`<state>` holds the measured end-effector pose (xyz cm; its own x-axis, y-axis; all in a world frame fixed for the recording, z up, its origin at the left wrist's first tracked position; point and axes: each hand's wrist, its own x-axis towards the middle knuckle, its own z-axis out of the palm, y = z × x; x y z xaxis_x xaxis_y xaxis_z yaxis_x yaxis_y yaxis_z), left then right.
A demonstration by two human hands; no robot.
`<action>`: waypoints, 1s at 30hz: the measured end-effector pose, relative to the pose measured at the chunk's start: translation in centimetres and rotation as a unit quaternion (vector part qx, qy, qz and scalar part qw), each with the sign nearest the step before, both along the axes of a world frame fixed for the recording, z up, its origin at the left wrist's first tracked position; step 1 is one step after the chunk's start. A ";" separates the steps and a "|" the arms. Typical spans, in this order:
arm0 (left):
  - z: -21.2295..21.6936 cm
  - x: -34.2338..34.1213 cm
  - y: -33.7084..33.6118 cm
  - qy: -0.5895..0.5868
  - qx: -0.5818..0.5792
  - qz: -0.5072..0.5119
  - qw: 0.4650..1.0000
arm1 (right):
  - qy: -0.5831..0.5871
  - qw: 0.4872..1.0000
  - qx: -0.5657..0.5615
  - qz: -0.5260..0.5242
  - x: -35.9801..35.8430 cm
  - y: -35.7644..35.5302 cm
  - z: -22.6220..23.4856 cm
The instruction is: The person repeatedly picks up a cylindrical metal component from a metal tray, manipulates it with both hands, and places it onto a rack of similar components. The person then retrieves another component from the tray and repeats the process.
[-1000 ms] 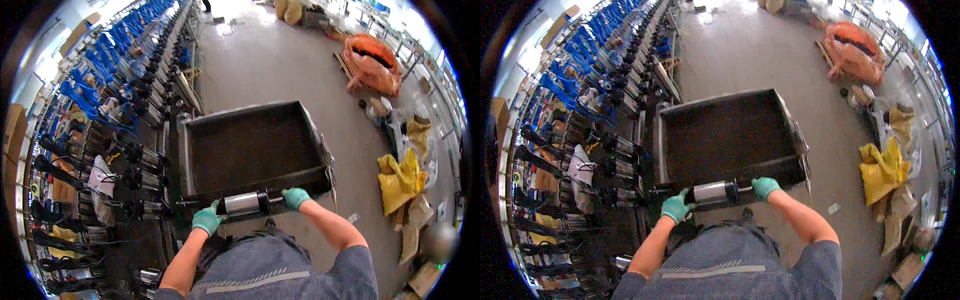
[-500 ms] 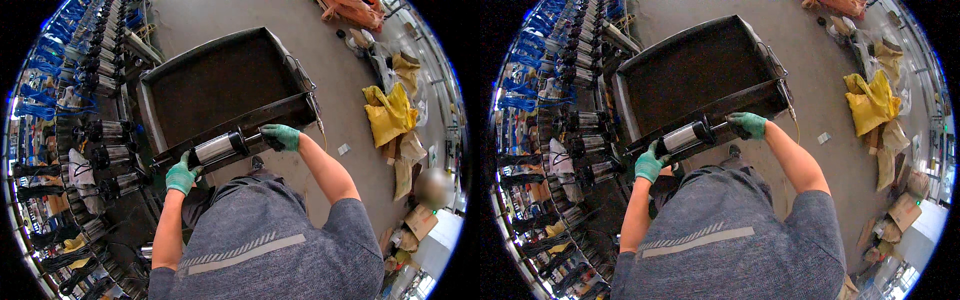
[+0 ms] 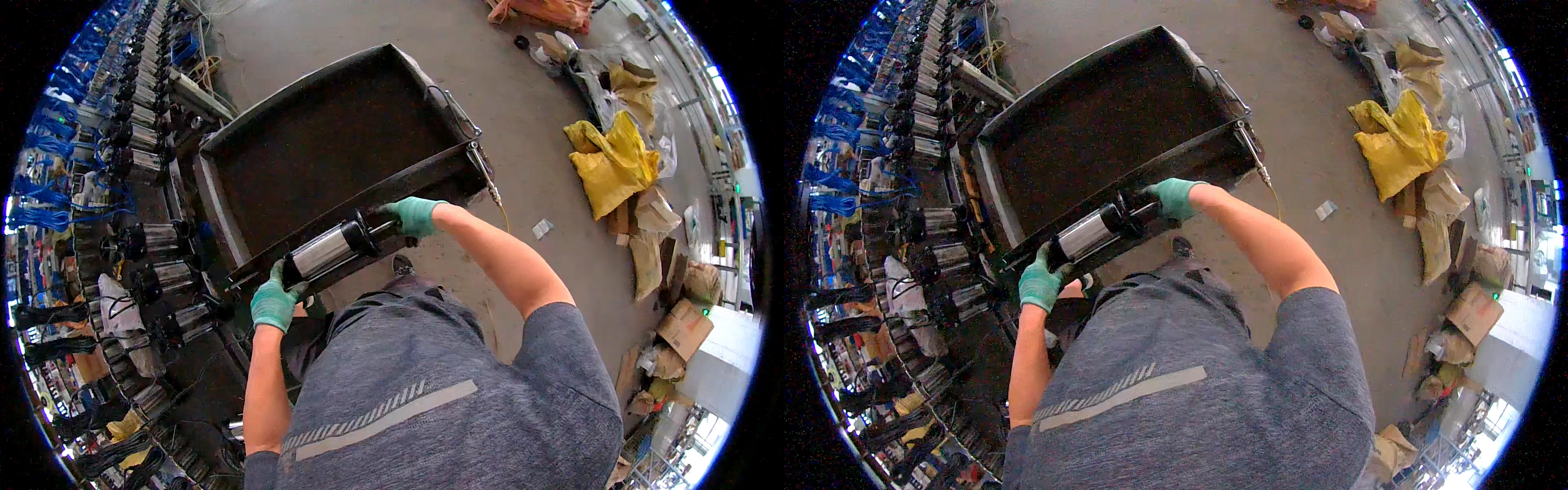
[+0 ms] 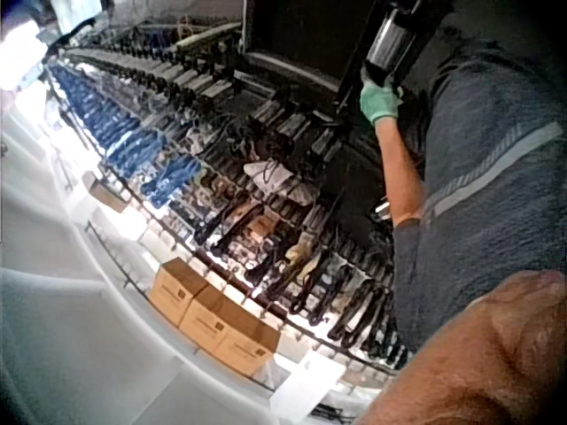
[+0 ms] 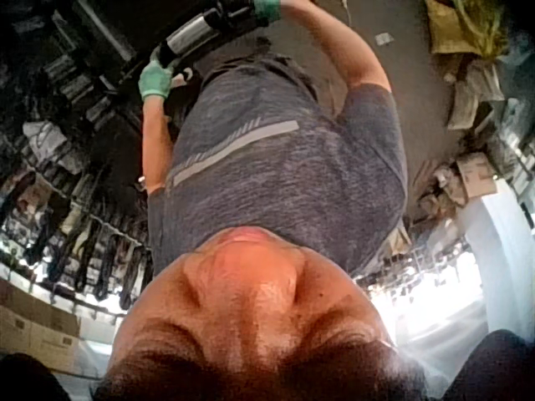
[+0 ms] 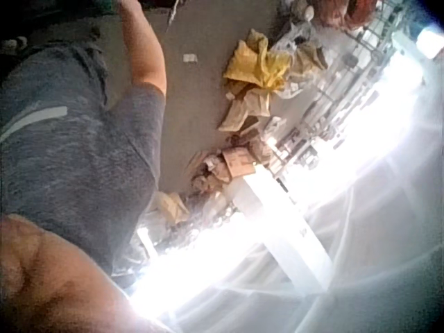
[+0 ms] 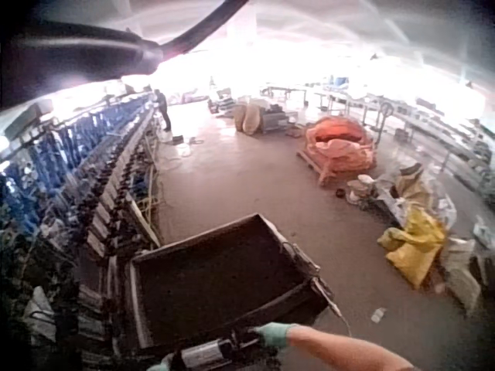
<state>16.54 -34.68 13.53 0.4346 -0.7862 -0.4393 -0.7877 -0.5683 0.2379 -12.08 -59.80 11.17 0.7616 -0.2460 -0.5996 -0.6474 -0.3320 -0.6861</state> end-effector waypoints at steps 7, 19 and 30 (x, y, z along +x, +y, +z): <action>-0.5 0.1 0.3 -0.014 0.000 -0.003 1.000 | -0.073 0.987 0.021 -0.142 -0.6 1.2 -3.1; -1.0 3.0 3.2 0.162 -0.292 0.079 0.939 | -0.245 0.734 0.122 -0.621 -5.8 0.7 -4.4; 14.5 -1.7 1.1 0.359 -0.396 0.068 0.842 | -0.338 0.477 0.072 -0.808 -14.0 -4.1 -11.0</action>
<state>14.86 -33.57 28.06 0.3905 -0.9205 0.0120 -0.2185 -0.0801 0.9725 -26.13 -63.86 0.19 -0.3217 -0.8324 -0.4512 0.4082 0.3080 -0.8594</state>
